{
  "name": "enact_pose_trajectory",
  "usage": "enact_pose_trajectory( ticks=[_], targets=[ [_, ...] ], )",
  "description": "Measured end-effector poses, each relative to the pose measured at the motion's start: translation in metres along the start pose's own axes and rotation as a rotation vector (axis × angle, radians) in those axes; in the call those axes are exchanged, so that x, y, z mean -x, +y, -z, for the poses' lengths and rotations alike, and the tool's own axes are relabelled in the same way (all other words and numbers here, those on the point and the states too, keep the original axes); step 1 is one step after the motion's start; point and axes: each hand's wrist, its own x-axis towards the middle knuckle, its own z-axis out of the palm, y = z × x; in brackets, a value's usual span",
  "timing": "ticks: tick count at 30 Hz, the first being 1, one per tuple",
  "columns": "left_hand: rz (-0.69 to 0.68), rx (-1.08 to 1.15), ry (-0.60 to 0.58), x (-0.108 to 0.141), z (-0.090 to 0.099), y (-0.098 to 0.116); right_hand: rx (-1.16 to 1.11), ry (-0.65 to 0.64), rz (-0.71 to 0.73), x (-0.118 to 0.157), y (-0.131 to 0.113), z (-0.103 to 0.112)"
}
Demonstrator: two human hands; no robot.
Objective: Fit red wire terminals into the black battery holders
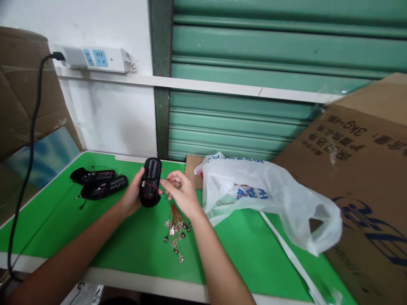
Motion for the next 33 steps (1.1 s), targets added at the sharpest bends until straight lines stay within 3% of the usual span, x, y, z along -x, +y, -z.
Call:
enact_pose_trajectory(
  ticks=[9, 14, 21, 29, 33],
  targets=[
    [0.043, -0.092, -0.052, -0.002, 0.002, -0.014, 0.064, 0.245, 0.180, 0.002, -0.001, -0.014],
    [0.062, -0.119, -0.049, -0.004, 0.002, -0.019, 0.118, 0.263, 0.193, 0.007, 0.002, -0.023],
    [0.030, -0.056, 0.049, -0.005, 0.003, -0.016, 0.307, 0.354, 0.403, 0.012, 0.005, -0.032],
    [0.031, -0.044, 0.114, -0.007, 0.005, -0.019, 0.645, 0.244, 0.578, 0.013, 0.002, -0.027],
    [-0.067, -0.119, 0.148, -0.011, 0.007, -0.022, 0.784, 0.135, 0.642, 0.013, 0.000, -0.022]
  ],
)
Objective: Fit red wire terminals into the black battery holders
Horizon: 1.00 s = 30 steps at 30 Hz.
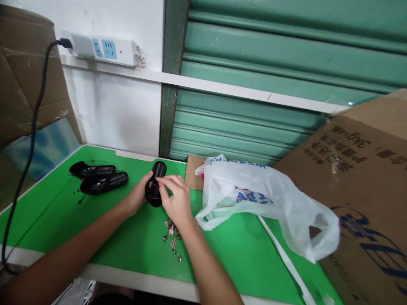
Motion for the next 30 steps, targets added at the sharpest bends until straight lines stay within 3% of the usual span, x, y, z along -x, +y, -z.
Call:
enact_pose_trajectory(
  ticks=[7, 17, 25, 30],
  targets=[
    [-0.224, -0.225, 0.019, -0.003, 0.002, -0.005, 0.032, -0.092, 0.005, 0.005, 0.008, 0.001],
    [-0.233, -0.410, 0.032, 0.005, 0.000, -0.002, 0.119, -0.112, 0.115, 0.007, 0.009, 0.001],
    [-0.227, -0.366, 0.046, 0.006, -0.003, -0.003, 0.125, -0.155, 0.045, 0.009, 0.011, 0.001],
    [-0.272, -0.463, 0.073, 0.005, -0.002, -0.005, 0.125, -0.156, 0.043, 0.009, 0.011, 0.001]
  ],
)
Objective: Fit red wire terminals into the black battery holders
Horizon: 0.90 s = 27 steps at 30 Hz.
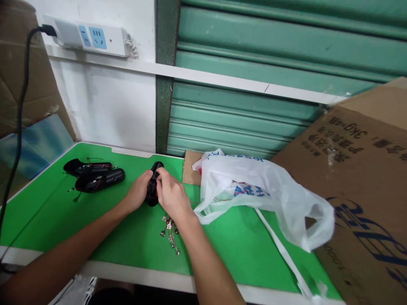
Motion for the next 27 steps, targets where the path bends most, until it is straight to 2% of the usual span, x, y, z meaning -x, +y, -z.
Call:
enact_pose_trajectory(
  ticks=[14, 21, 27],
  targets=[
    [-0.029, -0.017, 0.015, 0.000, -0.001, 0.000, 0.030, -0.011, 0.002, 0.000, -0.004, -0.005],
    [-0.086, -0.072, 0.024, 0.003, -0.002, -0.003, 0.056, -0.005, 0.025, 0.000, -0.007, -0.010],
    [-0.103, -0.109, 0.032, 0.005, -0.004, -0.001, 0.135, 0.056, 0.065, -0.005, -0.010, -0.006]
  ],
)
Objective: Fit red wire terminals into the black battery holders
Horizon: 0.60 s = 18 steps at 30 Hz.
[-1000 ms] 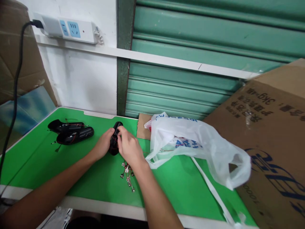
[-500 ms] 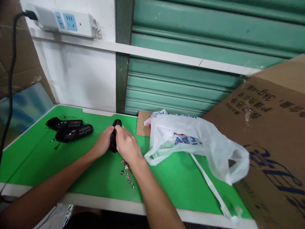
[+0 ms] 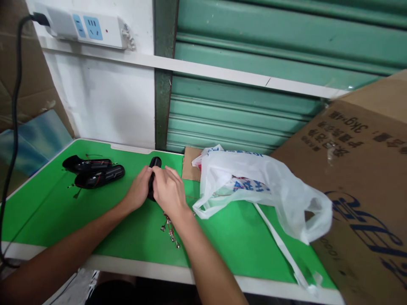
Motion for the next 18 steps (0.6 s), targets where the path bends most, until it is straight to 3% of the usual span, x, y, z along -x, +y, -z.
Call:
enact_pose_trajectory(
  ticks=[5, 11, 18],
  targets=[
    [-0.021, 0.050, -0.003, -0.004, 0.001, 0.001, 0.058, 0.054, -0.042, -0.001, 0.006, 0.009],
    [-0.008, 0.034, -0.004, -0.005, 0.002, 0.000, 0.135, -0.074, 0.062, -0.002, 0.011, 0.011],
    [-0.139, -0.050, -0.023, 0.000, 0.004, 0.000, 0.042, -0.033, 0.159, -0.002, 0.012, 0.009]
  ],
)
